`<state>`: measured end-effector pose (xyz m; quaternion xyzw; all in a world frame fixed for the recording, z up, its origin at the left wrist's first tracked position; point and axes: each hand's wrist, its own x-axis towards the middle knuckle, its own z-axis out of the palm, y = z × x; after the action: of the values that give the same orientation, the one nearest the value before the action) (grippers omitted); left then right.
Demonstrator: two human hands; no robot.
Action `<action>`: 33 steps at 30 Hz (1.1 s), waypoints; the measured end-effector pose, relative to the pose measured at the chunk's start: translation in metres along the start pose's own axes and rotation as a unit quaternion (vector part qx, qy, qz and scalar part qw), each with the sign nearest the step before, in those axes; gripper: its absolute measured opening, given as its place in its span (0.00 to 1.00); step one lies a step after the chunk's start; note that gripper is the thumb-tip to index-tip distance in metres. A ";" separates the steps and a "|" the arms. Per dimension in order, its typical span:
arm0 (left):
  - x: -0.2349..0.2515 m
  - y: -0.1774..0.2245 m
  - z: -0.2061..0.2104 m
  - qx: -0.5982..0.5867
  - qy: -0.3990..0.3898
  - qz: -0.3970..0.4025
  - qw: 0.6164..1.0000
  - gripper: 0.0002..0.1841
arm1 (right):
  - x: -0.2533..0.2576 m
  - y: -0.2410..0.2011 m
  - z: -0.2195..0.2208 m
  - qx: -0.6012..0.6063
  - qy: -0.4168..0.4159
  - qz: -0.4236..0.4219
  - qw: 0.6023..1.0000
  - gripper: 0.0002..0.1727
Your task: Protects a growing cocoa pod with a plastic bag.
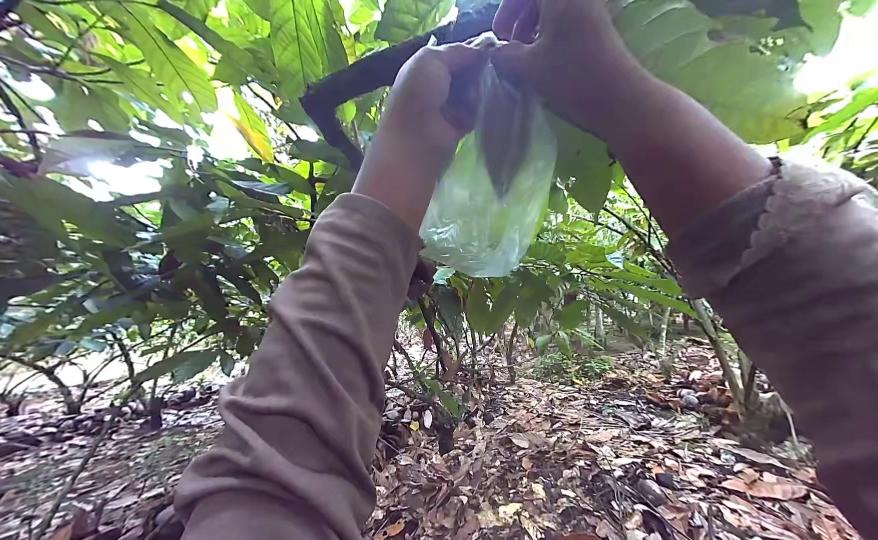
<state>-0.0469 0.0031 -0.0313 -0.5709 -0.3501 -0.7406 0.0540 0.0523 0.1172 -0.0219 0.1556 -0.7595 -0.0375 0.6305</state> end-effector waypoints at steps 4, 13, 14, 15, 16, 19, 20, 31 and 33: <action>0.000 -0.006 -0.001 -0.047 -0.014 0.002 0.999 0.05 | 0.005 0.007 0.005 -0.021 0.031 -0.055 0.998 0.12; 0.001 -0.001 -0.008 0.179 -0.036 0.121 0.976 0.07 | 0.004 0.000 -0.002 -0.075 0.005 -0.050 0.996 0.11; 0.001 0.000 -0.008 0.193 -0.036 0.127 0.972 0.07 | 0.003 -0.006 -0.004 -0.103 -0.005 -0.050 0.993 0.11; 0.002 -0.001 -0.009 0.202 -0.038 0.134 0.969 0.07 | 0.002 -0.012 -0.005 -0.130 -0.020 -0.047 0.990 0.11; 0.003 -0.001 -0.009 0.209 -0.043 0.141 0.967 0.07 | 0.002 -0.016 -0.006 -0.152 -0.032 -0.038 0.987 0.11; 0.003 -0.001 -0.009 0.229 -0.041 0.169 0.958 0.07 | 0.004 -0.009 -0.001 -0.105 0.012 -0.034 0.994 0.14; 0.003 0.001 -0.008 0.238 -0.042 0.176 0.954 0.07 | 0.005 -0.004 0.001 -0.067 0.028 -0.033 0.997 0.15; 0.009 -0.006 -0.004 0.174 -0.040 0.149 0.973 0.06 | 0.000 0.019 -0.004 0.035 0.034 -0.048 0.998 0.13; 0.009 -0.006 -0.004 0.180 -0.039 0.151 0.971 0.06 | 0.002 0.015 -0.006 0.008 0.018 -0.033 0.999 0.13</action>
<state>-0.0558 0.0084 -0.0265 -0.6269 -0.3888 -0.6259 0.2532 0.0550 0.1316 -0.0151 0.1858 -0.7427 -0.0493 0.6415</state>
